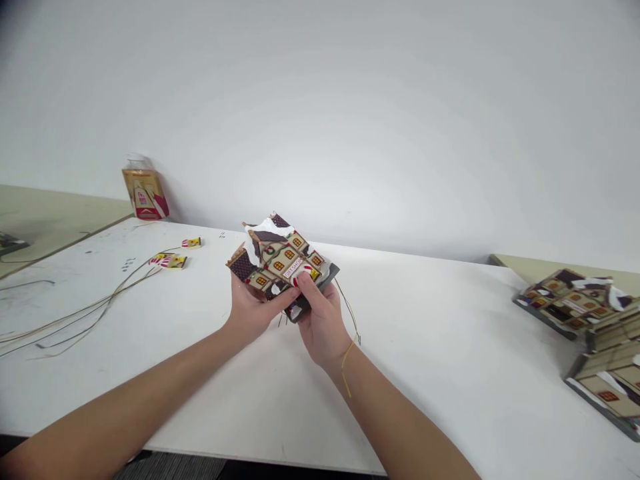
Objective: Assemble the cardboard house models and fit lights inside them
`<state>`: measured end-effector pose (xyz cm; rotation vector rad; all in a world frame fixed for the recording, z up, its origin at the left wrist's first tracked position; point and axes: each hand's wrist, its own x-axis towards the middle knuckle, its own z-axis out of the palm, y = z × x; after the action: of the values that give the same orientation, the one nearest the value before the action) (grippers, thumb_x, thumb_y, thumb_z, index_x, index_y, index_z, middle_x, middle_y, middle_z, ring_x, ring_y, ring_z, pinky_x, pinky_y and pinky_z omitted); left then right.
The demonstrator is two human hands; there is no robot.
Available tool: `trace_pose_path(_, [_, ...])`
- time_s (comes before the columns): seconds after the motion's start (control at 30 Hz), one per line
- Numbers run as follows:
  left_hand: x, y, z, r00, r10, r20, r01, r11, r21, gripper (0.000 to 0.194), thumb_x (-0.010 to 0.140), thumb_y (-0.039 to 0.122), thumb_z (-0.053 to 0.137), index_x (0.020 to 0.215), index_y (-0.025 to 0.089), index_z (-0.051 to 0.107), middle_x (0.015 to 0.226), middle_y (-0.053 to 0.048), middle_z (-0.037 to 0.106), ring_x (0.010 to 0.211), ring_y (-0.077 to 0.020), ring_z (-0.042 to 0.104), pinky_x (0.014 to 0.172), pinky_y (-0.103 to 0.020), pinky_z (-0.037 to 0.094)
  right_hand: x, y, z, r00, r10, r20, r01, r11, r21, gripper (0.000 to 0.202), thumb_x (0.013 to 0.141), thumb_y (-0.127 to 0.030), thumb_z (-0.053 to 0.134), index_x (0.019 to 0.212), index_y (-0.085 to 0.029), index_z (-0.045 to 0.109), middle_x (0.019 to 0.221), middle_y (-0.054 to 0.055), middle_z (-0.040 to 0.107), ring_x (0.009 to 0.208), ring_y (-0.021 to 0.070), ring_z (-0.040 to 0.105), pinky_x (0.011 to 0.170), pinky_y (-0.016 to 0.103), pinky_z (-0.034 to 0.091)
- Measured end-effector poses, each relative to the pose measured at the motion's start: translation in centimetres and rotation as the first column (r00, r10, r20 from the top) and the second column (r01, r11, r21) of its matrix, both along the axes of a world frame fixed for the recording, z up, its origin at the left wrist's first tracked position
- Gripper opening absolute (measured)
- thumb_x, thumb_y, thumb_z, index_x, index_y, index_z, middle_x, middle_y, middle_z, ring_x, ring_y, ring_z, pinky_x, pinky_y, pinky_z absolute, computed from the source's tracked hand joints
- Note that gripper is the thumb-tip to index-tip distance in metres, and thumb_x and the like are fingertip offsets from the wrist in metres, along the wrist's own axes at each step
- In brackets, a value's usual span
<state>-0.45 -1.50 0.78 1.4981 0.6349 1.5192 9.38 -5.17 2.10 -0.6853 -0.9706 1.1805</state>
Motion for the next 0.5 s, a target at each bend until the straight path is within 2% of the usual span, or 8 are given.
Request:
trace_pose_path(0.1, [-0.4, 0.7, 0.4, 0.997, 0.076, -0.018, -0.074, 0.994, 0.083, 0.101, 0.06, 0.038, 0.084, 0.136, 0.031, 0.019, 0.125, -0.012, 0.051, 0.11, -0.0267, 0.06, 0.09, -0.043, 0.055, 1.1, 0.3, 0.3, 0.998, -0.047, 0.031, 0.051, 0.987, -0.154, 0.047, 0.077, -0.048, 0.067, 0.11, -0.017, 0.057, 0.114, 0.012, 0.065, 0.098, 0.0235, 0.065, 0.083, 0.039, 0.057])
trace_pose_path(0.17, [-0.8, 1.6, 0.6, 0.993, 0.11, -0.039, -0.106, 0.991, 0.082, 0.102, 0.055, 0.038, 0.087, 0.134, 0.029, 0.022, 0.118, -0.01, 0.055, 0.103, -0.0256, 0.063, 0.085, -0.041, 0.056, 2.6, 0.7, 0.4, 0.97, -0.102, 0.22, 0.169, 0.936, -0.308, 0.049, 0.069, -0.051, 0.073, 0.099, -0.016, 0.058, 0.1, 0.012, 0.068, 0.081, 0.0223, 0.068, 0.072, 0.039, 0.059])
trace_pose_path(0.2, [-1.1, 2.1, 0.7, 0.993, 0.106, -0.049, -0.103, 0.993, 0.055, 0.1, 0.053, 0.038, 0.088, 0.131, 0.028, 0.025, 0.114, -0.009, 0.057, 0.099, -0.0251, 0.064, 0.082, -0.04, 0.057, 3.5, 1.0, 0.4, 0.929, -0.104, 0.355, 0.237, 0.903, -0.357, 0.049, 0.066, -0.053, 0.075, 0.093, -0.016, 0.059, 0.092, 0.011, 0.068, 0.071, 0.0209, 0.067, 0.066, 0.039, 0.059])
trace_pose_path(0.27, [-1.5, 3.1, 0.7, 0.996, 0.049, -0.072, -0.052, 0.998, -0.045, 0.091, 0.049, 0.036, 0.089, 0.122, 0.024, 0.036, 0.107, -0.008, 0.06, 0.094, -0.0252, 0.065, 0.077, -0.04, 0.058, 5.3, 1.5, 0.4, 0.803, -0.1, 0.587, 0.361, 0.865, -0.347, 0.051, 0.061, -0.057, 0.076, 0.086, -0.016, 0.058, 0.085, 0.009, 0.066, 0.06, 0.0183, 0.063, 0.056, 0.037, 0.057])
trace_pose_path(0.33, [-1.9, 3.9, 0.6, 0.993, -0.076, -0.092, 0.061, 0.986, -0.155, 0.081, 0.047, 0.034, 0.09, 0.112, 0.021, 0.043, 0.104, -0.008, 0.062, 0.093, -0.0266, 0.065, 0.077, -0.041, 0.057, 6.7, 2.0, 0.2, 0.705, -0.158, 0.692, 0.418, 0.88, -0.225, 0.054, 0.057, -0.055, 0.079, 0.089, -0.017, 0.058, 0.093, 0.009, 0.065, 0.067, 0.0187, 0.063, 0.057, 0.036, 0.056])
trace_pose_path(0.4, [-2.2, 4.5, 0.5, 0.969, -0.224, -0.107, 0.197, 0.956, -0.217, 0.077, 0.046, 0.03, 0.09, 0.109, 0.018, 0.047, 0.104, -0.009, 0.064, 0.093, -0.0276, 0.065, 0.079, -0.042, 0.056, 7.4, 2.4, -0.1, 0.701, -0.198, 0.685, 0.369, 0.923, -0.111, 0.062, 0.054, -0.049, 0.082, 0.101, -0.019, 0.056, 0.109, 0.009, 0.061, 0.086, 0.0207, 0.063, 0.07, 0.038, 0.057])
trace_pose_path(0.43, [-2.4, 4.8, 0.4, 0.95, -0.29, -0.115, 0.258, 0.939, -0.227, 0.076, 0.046, 0.028, 0.09, 0.108, 0.018, 0.048, 0.104, -0.009, 0.064, 0.093, -0.0277, 0.065, 0.079, -0.042, 0.056, 7.5, 2.6, -0.4, 0.731, -0.158, 0.664, 0.289, 0.953, -0.092, 0.067, 0.053, -0.046, 0.083, 0.108, -0.02, 0.054, 0.116, 0.009, 0.059, 0.094, 0.0212, 0.062, 0.076, 0.038, 0.056])
trace_pose_path(0.5, [-2.6, 5.1, 0.0, 0.912, -0.386, -0.139, 0.35, 0.908, -0.229, 0.074, 0.046, 0.025, 0.09, 0.107, 0.017, 0.049, 0.102, -0.009, 0.064, 0.092, -0.0273, 0.065, 0.079, -0.041, 0.055, 7.3, 2.9, -1.0, 0.789, 0.027, 0.614, 0.061, 0.991, -0.121, 0.07, 0.057, -0.041, 0.083, 0.116, -0.02, 0.052, 0.121, 0.01, 0.058, 0.102, 0.0216, 0.061, 0.084, 0.04, 0.054])
